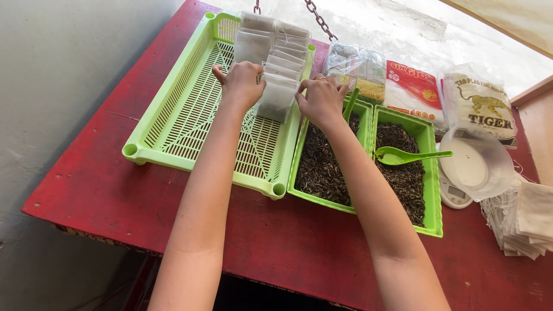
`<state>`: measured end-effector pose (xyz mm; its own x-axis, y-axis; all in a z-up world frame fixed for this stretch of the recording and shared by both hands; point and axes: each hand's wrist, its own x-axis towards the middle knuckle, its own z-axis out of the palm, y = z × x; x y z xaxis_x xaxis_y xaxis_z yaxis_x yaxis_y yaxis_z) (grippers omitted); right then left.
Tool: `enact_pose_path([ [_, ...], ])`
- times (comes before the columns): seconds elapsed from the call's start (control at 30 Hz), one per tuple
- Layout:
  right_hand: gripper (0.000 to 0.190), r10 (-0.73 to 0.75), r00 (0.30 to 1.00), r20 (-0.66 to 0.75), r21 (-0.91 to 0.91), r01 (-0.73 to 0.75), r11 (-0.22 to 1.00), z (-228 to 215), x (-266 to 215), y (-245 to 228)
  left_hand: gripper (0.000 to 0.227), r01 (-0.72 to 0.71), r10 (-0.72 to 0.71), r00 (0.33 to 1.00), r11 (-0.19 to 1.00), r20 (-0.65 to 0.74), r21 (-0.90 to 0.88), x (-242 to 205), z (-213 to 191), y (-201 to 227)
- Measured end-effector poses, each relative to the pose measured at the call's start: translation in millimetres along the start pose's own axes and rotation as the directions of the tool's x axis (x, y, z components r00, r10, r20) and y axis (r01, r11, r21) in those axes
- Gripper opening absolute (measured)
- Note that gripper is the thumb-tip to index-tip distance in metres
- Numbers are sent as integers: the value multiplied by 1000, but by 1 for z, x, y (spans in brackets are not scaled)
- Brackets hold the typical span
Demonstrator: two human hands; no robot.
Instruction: The person fills white tea bags with loose tea leaves using a green plastic scoop. They open the bags, scoop the leaves from green trays, and place the filled bags onto a digital scale before moving them to a green tray.
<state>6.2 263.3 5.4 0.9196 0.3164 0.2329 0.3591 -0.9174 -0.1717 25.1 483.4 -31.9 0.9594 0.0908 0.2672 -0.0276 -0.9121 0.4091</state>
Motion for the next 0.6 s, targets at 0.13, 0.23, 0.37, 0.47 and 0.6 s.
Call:
enact_pose_path([
  [0.13, 19, 37, 999, 3, -17, -37, 999, -11, -4, -7, 33, -12, 12, 1000, 998, -1, -65, -20, -35, 22],
  [0.23, 25, 116, 993, 26, -70, -114, 991, -12, -1, -8, 41, 51, -51, 999, 998, 18, -23, -15, -31, 24],
  [0.37, 14, 82, 992, -91, -10, -83, 997, -17, -6, -9, 32, 61, -61, 998, 998, -26, -12, -18, -34, 29],
  [0.47, 9, 60, 989, -134, 20, -57, 998, -24, -12, -10, 33, 54, -58, 995, 997, -86, -47, -21, -38, 36],
  [0.6, 8, 65, 980, -188, 135, -40, 990, -38, -26, 0, 33, 27, -38, 996, 990, -78, -140, -23, -41, 64],
])
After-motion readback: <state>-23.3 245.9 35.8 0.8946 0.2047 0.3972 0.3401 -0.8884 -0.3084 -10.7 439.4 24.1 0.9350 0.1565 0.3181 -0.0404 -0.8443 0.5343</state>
